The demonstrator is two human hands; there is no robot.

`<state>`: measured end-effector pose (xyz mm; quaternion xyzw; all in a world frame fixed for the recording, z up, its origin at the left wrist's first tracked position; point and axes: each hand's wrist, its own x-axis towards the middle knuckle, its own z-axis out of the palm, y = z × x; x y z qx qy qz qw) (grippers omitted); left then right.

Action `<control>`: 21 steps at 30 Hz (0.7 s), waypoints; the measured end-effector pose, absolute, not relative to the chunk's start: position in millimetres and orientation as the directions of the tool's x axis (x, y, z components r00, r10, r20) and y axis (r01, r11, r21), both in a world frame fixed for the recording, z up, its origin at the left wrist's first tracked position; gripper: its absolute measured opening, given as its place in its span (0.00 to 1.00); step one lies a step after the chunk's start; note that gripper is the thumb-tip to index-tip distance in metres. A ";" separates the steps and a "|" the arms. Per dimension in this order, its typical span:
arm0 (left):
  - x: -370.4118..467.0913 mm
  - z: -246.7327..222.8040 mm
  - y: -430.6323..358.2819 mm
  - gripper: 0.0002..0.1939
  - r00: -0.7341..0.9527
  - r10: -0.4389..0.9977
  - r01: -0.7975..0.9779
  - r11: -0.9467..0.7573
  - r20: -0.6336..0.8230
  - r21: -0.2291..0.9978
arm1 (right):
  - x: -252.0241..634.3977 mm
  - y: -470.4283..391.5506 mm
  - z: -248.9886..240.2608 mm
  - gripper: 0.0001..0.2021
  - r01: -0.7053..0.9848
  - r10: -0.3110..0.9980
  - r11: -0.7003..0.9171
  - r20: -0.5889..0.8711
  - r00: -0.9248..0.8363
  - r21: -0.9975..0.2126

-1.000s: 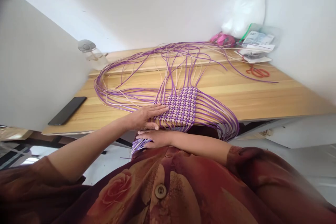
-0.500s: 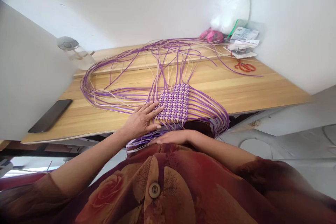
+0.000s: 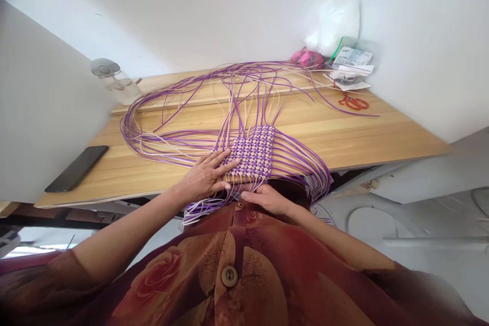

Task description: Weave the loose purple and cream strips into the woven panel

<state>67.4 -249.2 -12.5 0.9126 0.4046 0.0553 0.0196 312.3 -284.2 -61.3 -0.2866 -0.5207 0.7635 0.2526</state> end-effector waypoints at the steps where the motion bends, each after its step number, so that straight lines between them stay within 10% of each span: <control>1: 66.8 -11.8 -248.4 0.34 0.672 0.736 0.732 -0.677 0.076 0.079 | 303.4 -283.0 -59.1 0.22 -0.097 0.663 -0.341 -0.166 -0.730 -0.935; 21: 71.8 -7.5 -248.2 0.38 0.619 0.782 0.775 -0.624 0.078 0.100 | 257.0 -274.8 -77.5 0.20 -0.086 0.720 -0.397 -0.252 -0.647 -0.914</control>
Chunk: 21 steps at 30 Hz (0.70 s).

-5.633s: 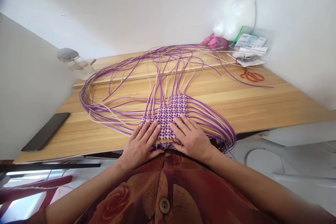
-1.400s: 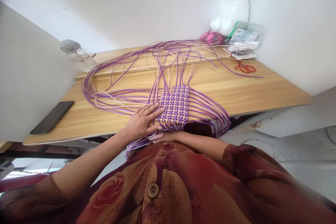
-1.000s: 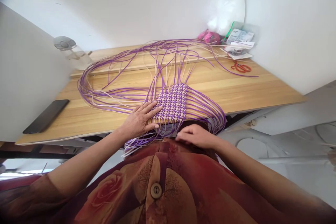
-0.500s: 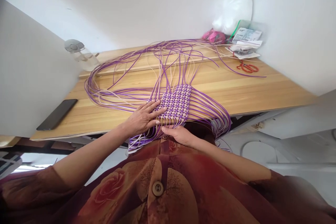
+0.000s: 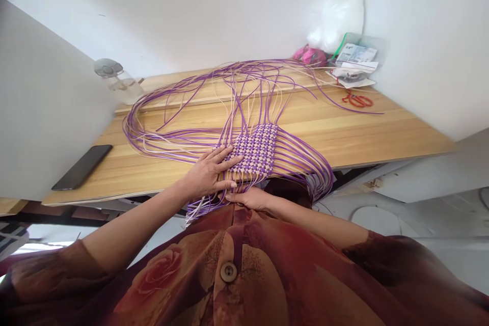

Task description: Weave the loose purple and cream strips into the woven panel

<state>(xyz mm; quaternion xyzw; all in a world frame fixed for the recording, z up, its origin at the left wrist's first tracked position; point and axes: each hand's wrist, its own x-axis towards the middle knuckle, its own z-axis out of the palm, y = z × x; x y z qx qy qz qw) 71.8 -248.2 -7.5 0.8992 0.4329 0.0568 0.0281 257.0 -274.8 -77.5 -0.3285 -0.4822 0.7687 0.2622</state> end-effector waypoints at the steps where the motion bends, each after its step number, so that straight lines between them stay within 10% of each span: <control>1: 72.5 -7.7 -248.6 0.39 0.612 0.787 0.780 -0.617 0.080 0.106 | 257.9 -275.0 -79.0 0.20 -0.095 0.733 -0.393 -0.250 -0.632 -0.914; 11: 75.0 -11.2 -250.5 0.39 0.571 0.811 0.799 -0.585 0.128 0.140 | 282.6 -291.6 -77.4 0.21 -0.141 0.837 -0.386 -0.282 -0.468 -0.912; 21: 75.7 -8.8 -248.9 0.38 0.571 0.813 0.799 -0.582 0.110 0.153 | 275.4 -270.6 -80.9 0.25 0.009 0.398 -0.615 -0.320 -0.860 -0.789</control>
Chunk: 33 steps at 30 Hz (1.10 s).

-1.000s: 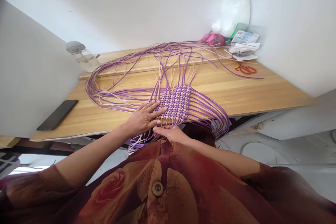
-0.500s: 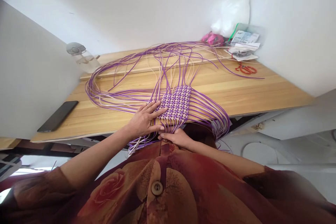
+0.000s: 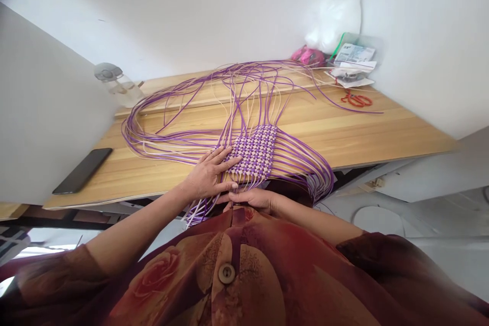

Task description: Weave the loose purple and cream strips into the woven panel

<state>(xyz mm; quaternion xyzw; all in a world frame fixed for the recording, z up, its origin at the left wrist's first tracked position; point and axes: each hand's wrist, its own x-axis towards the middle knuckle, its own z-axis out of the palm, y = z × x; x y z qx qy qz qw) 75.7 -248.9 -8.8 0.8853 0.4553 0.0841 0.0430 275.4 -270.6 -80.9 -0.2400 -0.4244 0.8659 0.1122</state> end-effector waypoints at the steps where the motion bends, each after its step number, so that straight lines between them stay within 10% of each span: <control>1: 76.0 -8.8 -249.2 0.38 0.568 0.816 0.801 -0.579 0.109 0.154 | 274.2 -271.2 -82.4 0.24 -0.014 0.442 -0.591 -0.310 -0.842 -0.807; 7: 77.1 -8.8 -249.6 0.40 0.553 0.828 0.810 -0.560 0.094 0.173 | 276.0 -282.6 -79.7 0.16 -0.152 0.826 -0.349 -0.226 -0.516 -0.925; 16: 79.7 -6.6 -249.3 0.41 0.524 0.847 0.816 -0.528 0.087 0.235 | 265.7 -285.4 -70.5 0.17 -0.137 0.864 -0.286 -0.194 -0.465 -0.948; 33: 69.7 -2.4 -238.0 0.27 0.583 0.812 0.783 -0.569 0.025 0.251 | 268.0 -269.7 -72.1 0.18 -0.077 0.389 -0.707 -0.295 -0.873 -0.703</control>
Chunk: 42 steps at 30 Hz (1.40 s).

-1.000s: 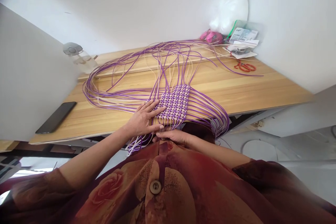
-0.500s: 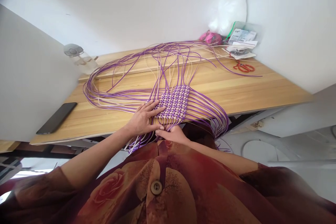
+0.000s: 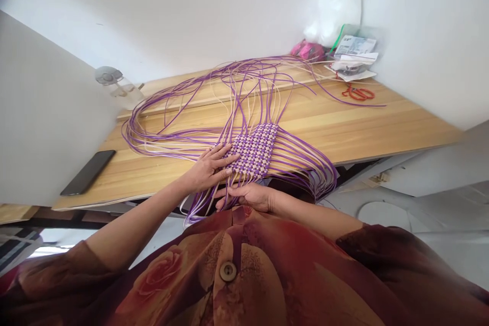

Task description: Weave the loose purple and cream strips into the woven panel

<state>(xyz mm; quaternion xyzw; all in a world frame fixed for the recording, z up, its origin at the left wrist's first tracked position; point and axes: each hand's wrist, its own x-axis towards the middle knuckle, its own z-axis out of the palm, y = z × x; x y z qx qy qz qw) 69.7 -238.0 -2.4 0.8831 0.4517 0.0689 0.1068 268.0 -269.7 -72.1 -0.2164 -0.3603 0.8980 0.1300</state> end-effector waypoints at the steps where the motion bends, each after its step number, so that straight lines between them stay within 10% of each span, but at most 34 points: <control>1: 69.1 -2.8 -237.4 0.26 0.586 0.810 0.781 -0.572 0.023 0.252 | 268.7 -270.7 -72.0 0.18 -0.072 0.391 -0.705 -0.303 -0.869 -0.705; 10: 63.3 -0.4 -230.2 0.27 0.635 0.773 0.742 -0.601 -0.021 0.297 | 266.4 -272.3 -65.3 0.19 -0.033 0.352 -0.703 -0.307 -0.884 -0.710; 22: 64.8 1.4 -229.1 0.34 0.613 0.790 0.750 -0.582 -0.002 0.314 | 259.8 -282.2 -62.6 0.17 -0.187 0.752 -0.426 -0.232 -0.617 -0.885; 42: 70.8 -1.1 -238.1 0.43 0.580 0.814 0.779 -0.564 0.028 0.273 | 257.8 -274.5 -76.7 0.18 -0.013 0.691 -0.399 -0.292 -0.661 -0.917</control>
